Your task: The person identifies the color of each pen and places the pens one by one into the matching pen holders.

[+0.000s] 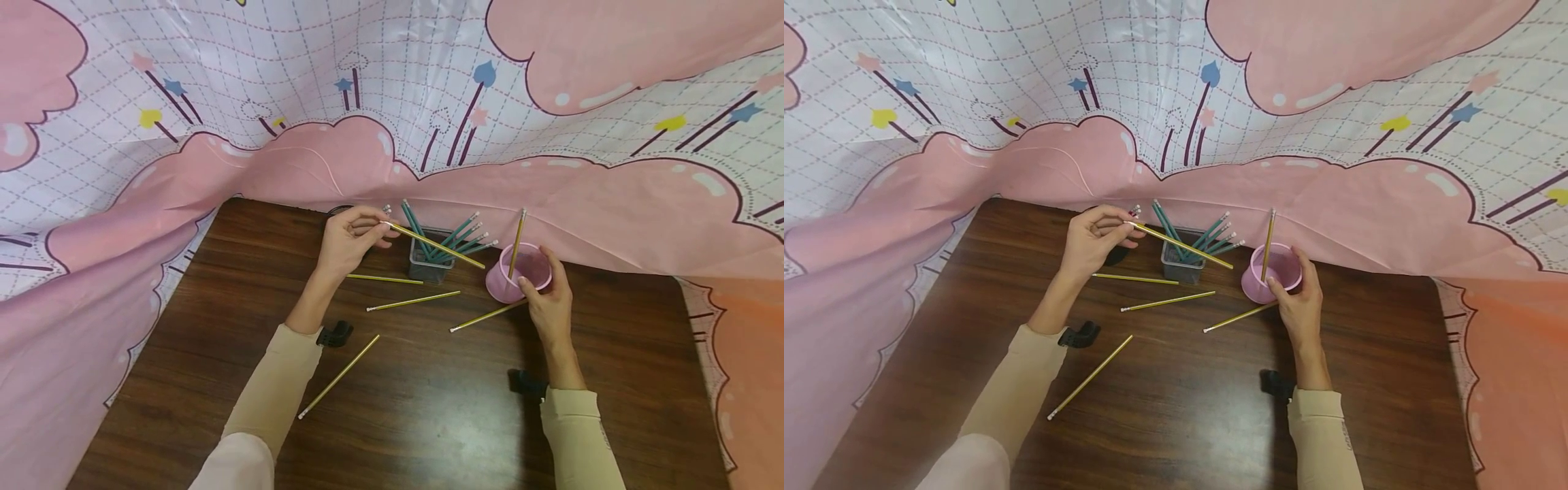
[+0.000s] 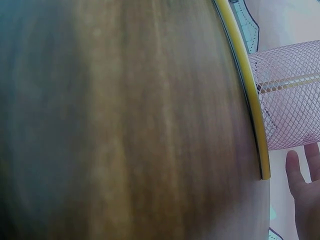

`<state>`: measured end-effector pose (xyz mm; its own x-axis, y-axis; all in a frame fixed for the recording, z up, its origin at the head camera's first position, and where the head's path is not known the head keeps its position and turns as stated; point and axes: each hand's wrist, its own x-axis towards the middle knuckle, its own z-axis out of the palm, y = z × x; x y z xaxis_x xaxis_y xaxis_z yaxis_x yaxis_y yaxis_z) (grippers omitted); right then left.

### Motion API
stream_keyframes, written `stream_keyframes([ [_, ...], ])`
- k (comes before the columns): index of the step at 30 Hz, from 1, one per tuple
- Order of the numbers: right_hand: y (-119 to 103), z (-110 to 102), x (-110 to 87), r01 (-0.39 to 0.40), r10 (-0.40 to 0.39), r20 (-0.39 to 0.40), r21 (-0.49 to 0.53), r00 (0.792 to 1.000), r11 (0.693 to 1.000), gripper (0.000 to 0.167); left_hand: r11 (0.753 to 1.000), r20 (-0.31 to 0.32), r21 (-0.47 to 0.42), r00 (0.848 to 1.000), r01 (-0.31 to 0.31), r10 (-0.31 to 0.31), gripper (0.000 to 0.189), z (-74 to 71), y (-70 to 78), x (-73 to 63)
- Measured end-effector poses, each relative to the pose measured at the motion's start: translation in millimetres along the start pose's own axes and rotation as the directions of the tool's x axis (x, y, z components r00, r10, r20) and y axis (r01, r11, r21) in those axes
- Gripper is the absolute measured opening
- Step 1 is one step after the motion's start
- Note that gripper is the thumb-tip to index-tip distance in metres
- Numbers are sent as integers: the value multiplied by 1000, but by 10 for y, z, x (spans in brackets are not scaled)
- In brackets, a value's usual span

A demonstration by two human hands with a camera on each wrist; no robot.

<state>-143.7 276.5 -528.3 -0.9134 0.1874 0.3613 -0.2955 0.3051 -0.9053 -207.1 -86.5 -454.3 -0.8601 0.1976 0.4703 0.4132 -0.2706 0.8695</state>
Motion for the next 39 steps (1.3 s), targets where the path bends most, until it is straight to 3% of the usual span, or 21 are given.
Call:
stream_keyframes([
  [8,-5,-16,-8,9,-9,-1,-9,1000,1000,66,1000,-19,-15,1000,3,-3,14,132,-22,75],
  [14,1,-28,-4,20,-21,-5,-29,1000,999,65,999,1,-31,1000,17,-17,12,243,-26,154],
  [20,11,-29,-10,30,-31,-12,-34,999,999,65,998,33,-44,999,40,-38,13,433,-41,310],
  [26,18,-8,-3,38,-38,-17,-30,999,999,65,997,42,-2,996,73,-73,16,606,-44,456],
  [39,18,-1,-5,25,-25,-7,-27,1000,999,66,997,51,-7,996,79,-79,17,738,-112,530],
])
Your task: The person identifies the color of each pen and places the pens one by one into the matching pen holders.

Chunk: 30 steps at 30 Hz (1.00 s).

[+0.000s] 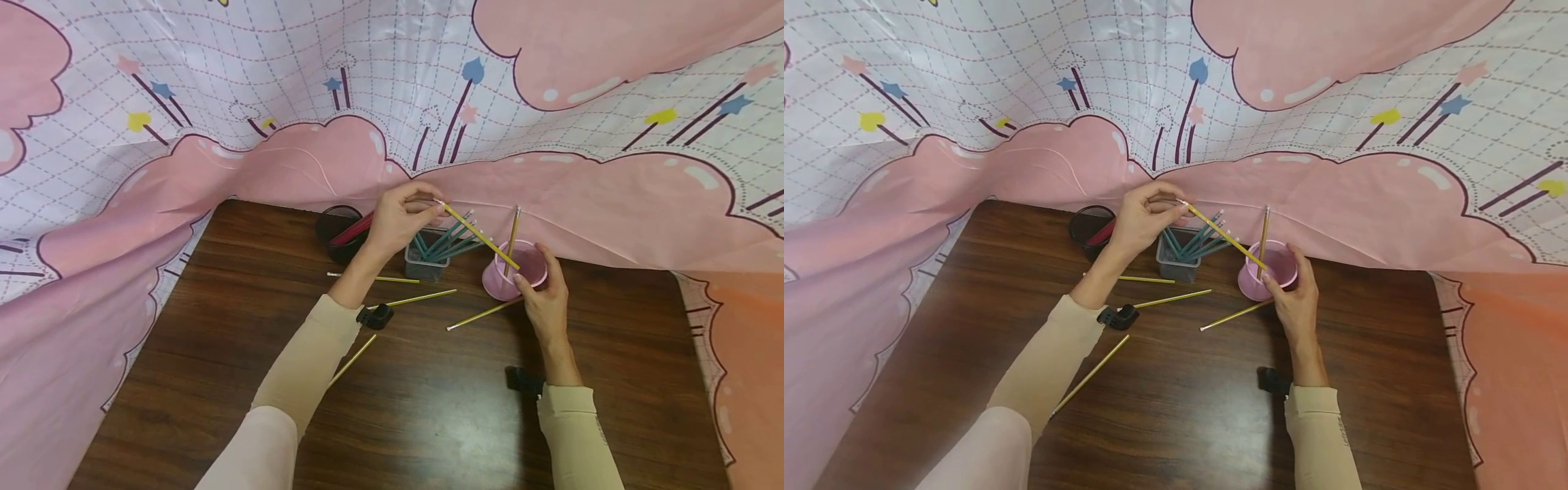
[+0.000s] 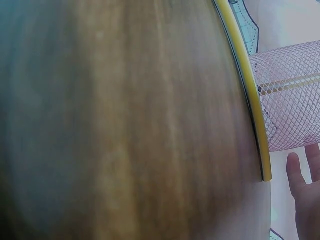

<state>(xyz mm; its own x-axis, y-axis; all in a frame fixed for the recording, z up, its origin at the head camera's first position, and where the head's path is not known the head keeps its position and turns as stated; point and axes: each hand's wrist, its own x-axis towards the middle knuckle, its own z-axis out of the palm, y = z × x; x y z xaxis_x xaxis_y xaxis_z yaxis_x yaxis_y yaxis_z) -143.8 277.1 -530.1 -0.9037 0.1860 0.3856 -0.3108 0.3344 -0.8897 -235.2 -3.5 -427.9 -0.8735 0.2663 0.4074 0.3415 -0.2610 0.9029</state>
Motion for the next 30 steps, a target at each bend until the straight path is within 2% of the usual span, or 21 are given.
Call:
stream_keyframes([
  [5,-9,7,-11,-5,5,1,-7,1000,1000,67,999,25,41,1000,3,-4,15,71,18,68],
  [9,-10,9,-17,-9,9,0,-22,1000,1000,66,989,45,142,999,-27,21,14,166,58,125],
  [14,-11,8,-11,-2,2,-6,-21,1000,1000,66,957,99,271,992,-102,77,12,309,95,190],
  [20,-5,10,-11,0,0,-5,-20,1000,1000,66,927,146,366,989,-78,26,11,390,95,200],
  [22,-7,11,-8,5,-5,-9,-21,1000,1000,66,912,158,400,987,-93,32,12,404,89,198],
  [26,-9,5,-1,13,-13,-13,-11,1000,1000,65,901,183,413,981,-135,63,16,433,58,197],
  [30,-13,1,4,15,-15,-14,-2,1000,1000,66,910,200,390,978,-141,66,23,456,21,193],
])
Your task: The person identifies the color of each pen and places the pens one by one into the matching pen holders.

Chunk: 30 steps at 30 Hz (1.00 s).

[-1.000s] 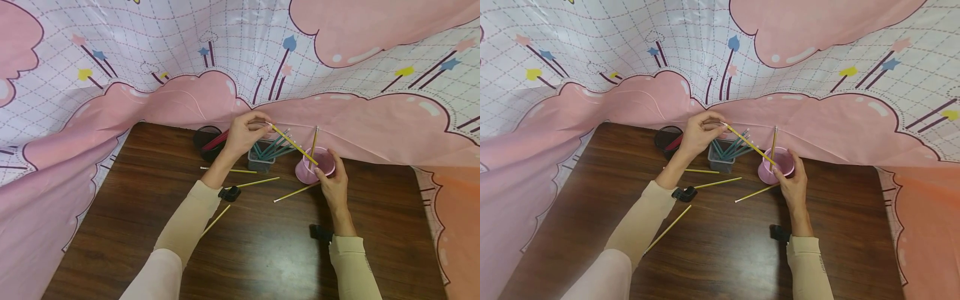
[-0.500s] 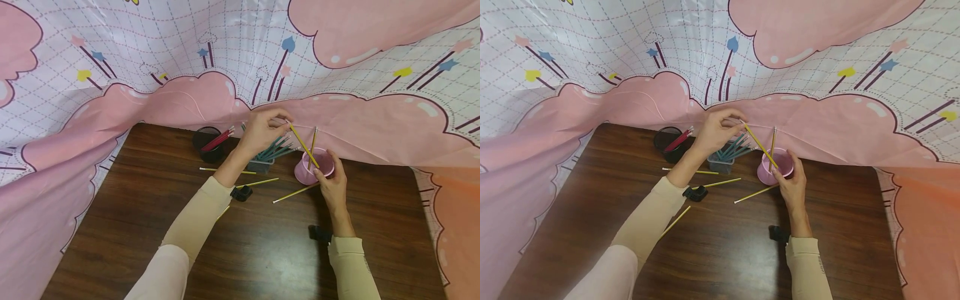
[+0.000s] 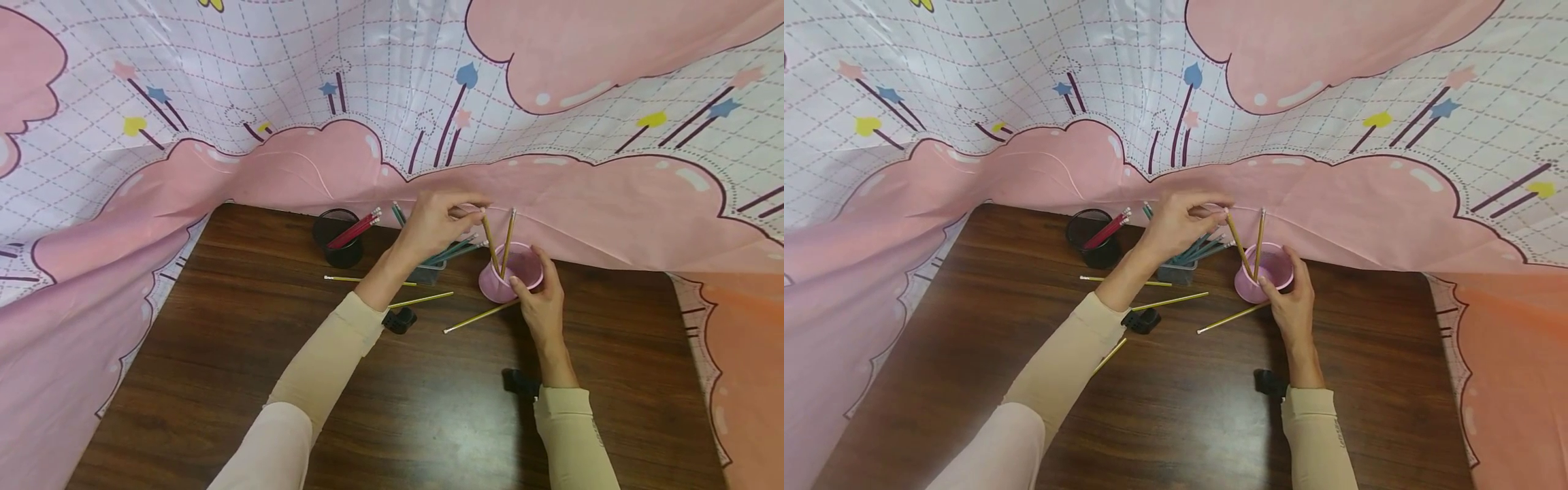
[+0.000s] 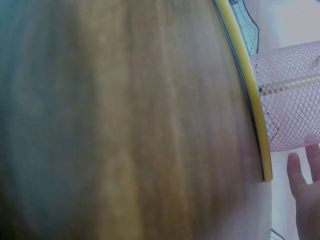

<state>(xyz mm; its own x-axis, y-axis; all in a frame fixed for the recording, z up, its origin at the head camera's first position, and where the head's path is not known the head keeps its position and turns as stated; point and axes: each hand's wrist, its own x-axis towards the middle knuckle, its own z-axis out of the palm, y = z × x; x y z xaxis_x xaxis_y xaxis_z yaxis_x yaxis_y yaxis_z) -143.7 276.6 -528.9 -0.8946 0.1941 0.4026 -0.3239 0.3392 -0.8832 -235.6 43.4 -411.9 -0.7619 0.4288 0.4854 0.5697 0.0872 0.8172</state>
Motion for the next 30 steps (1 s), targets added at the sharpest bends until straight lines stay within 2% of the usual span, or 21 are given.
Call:
stream_keyframes([
  [8,-13,28,15,-2,2,5,7,1000,1000,66,999,-4,35,1000,-12,13,35,-45,10,-34],
  [14,-3,20,21,-3,3,5,21,1000,1000,67,999,-13,-37,999,-35,34,41,-103,36,-66],
  [18,2,4,12,-9,9,8,6,1000,1000,67,997,-10,-52,998,-56,56,43,-126,29,-89],
  [26,-14,-12,-3,-2,2,6,-62,1000,998,69,995,-10,-101,1000,-1,0,51,-204,0,-223],
  [30,-7,-20,-11,-6,6,9,-47,1000,999,69,992,-21,-128,1000,0,-3,53,-284,85,-317],
])
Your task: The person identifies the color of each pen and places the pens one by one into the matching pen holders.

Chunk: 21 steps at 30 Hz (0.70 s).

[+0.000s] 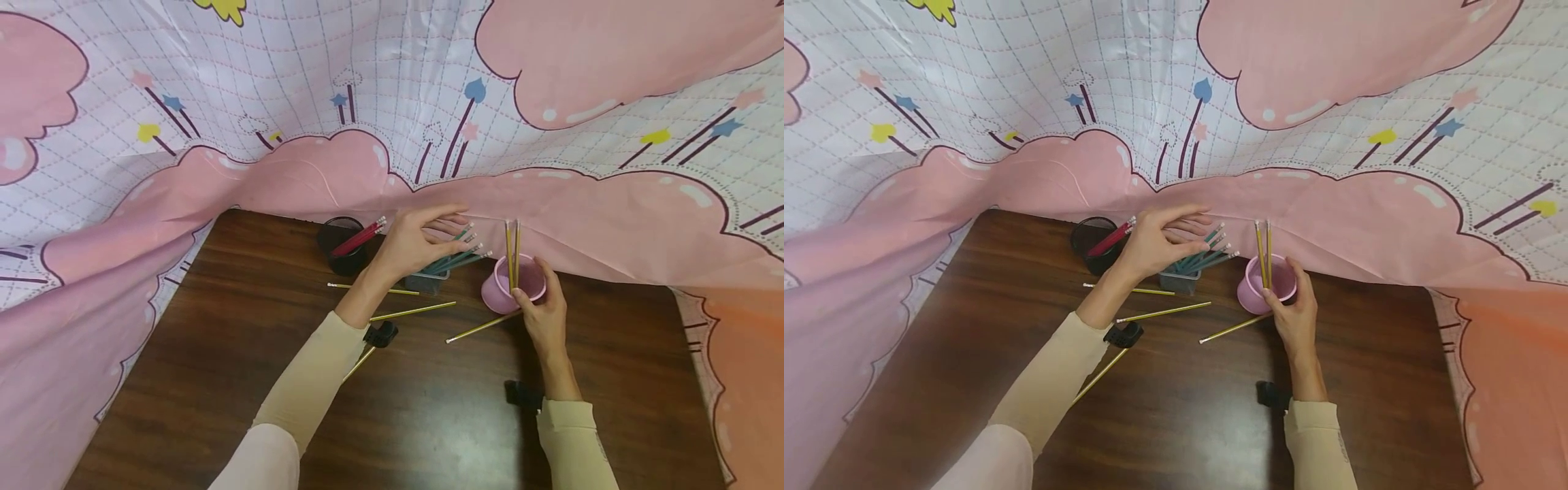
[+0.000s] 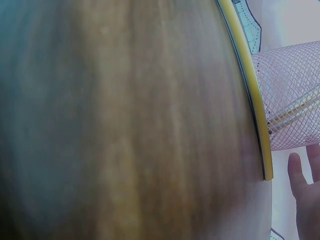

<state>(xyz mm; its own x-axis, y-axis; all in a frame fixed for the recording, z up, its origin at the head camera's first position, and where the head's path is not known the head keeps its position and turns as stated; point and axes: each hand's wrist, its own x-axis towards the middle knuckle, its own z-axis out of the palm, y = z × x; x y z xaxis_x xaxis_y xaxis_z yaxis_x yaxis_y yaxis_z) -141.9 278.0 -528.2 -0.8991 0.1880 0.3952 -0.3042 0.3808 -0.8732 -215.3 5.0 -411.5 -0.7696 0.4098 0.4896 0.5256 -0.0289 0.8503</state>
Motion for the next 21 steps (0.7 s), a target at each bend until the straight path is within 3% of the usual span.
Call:
stream_keyframes([
  [4,22,7,-26,-8,8,1,16,1000,1000,69,1000,-10,4,1000,21,-21,53,-90,71,-111],
  [6,29,12,-24,-3,3,0,27,1000,1000,69,999,-14,9,999,33,-33,54,-137,14,-152],
  [10,37,23,-14,8,-8,-3,48,1000,999,68,999,-31,38,999,-13,14,55,-236,-148,-243],
  [13,37,34,-15,6,-6,-5,61,1000,998,68,998,-58,55,998,-27,30,51,-311,-167,-351],
  [21,1,24,-21,-1,1,-10,12,1000,1000,68,1000,-129,-20,992,-18,15,43,-407,-194,-602],
])
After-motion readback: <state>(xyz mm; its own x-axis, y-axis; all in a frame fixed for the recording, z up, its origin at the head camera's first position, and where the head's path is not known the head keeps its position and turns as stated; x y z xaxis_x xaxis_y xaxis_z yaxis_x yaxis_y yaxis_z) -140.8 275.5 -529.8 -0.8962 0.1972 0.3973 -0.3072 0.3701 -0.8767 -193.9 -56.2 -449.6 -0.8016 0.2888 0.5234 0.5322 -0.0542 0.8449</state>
